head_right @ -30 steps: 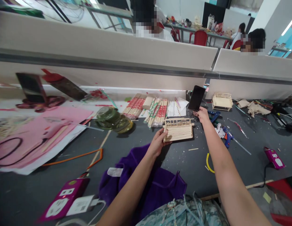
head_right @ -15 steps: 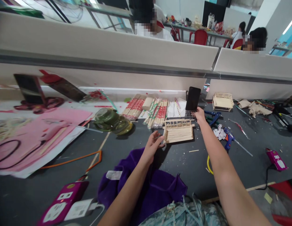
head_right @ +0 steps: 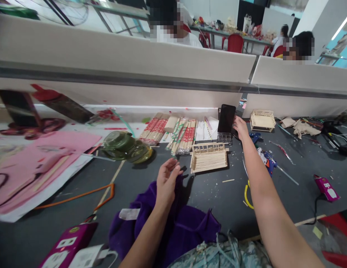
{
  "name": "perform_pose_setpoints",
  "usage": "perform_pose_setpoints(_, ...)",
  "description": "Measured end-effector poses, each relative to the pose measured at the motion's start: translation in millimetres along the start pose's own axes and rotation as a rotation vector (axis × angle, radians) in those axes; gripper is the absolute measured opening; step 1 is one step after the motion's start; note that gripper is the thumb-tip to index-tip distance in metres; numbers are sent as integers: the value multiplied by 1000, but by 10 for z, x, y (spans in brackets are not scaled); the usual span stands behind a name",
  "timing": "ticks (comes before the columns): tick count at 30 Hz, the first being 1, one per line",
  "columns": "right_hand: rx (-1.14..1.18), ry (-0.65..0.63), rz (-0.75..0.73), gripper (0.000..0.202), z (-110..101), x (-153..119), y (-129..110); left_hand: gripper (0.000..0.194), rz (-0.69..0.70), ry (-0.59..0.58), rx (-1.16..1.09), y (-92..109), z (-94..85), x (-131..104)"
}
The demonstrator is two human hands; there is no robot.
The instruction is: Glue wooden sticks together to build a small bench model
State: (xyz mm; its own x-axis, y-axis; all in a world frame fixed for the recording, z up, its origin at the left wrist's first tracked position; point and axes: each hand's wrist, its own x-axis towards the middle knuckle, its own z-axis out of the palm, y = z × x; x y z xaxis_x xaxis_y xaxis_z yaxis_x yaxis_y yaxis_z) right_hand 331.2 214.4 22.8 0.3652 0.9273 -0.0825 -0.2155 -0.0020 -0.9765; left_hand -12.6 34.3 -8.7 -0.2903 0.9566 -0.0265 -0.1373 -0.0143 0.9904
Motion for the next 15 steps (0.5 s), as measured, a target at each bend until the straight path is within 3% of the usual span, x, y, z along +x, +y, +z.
perform_pose_setpoints(7,171,0,-20,13,250,95,95,53,8,24,-50,51,67,-30)
perform_pose_setpoints(11,196,47,-66,15,295,105,163,45,100,50,-21,163,134,-19)
perform_pose_setpoints(15,154,53,-101,17,274,171,83,41,216,40,-6,321,247,-27)
